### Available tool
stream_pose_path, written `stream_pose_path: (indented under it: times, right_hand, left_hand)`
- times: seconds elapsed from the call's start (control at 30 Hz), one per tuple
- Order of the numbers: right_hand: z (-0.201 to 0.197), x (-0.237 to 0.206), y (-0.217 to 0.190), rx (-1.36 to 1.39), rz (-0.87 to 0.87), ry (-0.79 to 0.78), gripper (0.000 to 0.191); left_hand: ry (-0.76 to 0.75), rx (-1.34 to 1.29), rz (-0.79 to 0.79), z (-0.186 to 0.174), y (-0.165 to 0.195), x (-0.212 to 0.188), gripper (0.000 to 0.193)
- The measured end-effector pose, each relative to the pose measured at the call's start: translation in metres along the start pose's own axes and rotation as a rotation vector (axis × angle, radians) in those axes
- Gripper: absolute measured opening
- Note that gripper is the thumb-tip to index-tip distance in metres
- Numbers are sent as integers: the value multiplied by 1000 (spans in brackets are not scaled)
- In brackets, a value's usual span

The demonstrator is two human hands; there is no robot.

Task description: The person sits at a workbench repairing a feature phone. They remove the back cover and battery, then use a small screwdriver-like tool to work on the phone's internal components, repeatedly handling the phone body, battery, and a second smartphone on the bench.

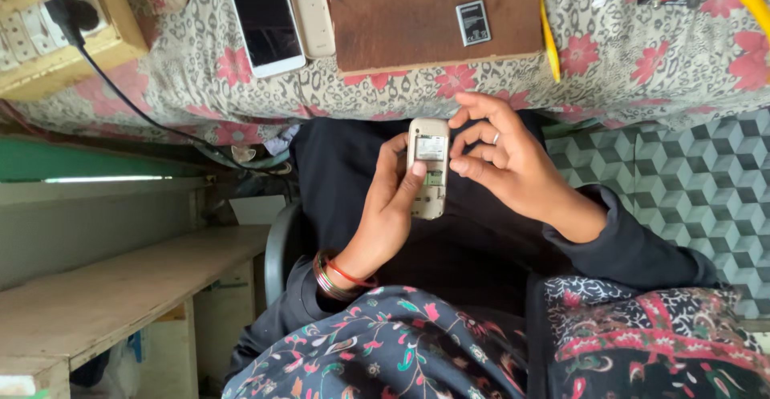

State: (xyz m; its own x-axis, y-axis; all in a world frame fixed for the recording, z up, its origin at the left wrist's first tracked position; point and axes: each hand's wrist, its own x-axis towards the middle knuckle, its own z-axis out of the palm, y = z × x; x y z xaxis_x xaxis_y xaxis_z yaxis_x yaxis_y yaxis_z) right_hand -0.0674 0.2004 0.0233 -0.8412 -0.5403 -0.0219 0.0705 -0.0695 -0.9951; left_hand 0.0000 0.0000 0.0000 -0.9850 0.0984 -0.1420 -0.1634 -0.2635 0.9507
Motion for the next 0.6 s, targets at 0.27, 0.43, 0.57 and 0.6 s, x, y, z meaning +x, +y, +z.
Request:
stream_pose_path:
  times: [0.27,0.43,0.57,0.6]
  right_hand:
    - [-46,0,-24,-7,134,6,43]
    - [-97,46,-38,103,110,7,40]
    - [-119,89,-45,96,61,38,45]
    - [-121,97,-42,110,55,49,46]
  left_hand:
    - [-50,387,133,50,47,12,48]
    - [-142,-34,84,54,59,71,33]
    - [-107,73,53,45,74,119,25]
    - [-82,122,58,42,76,127,25]
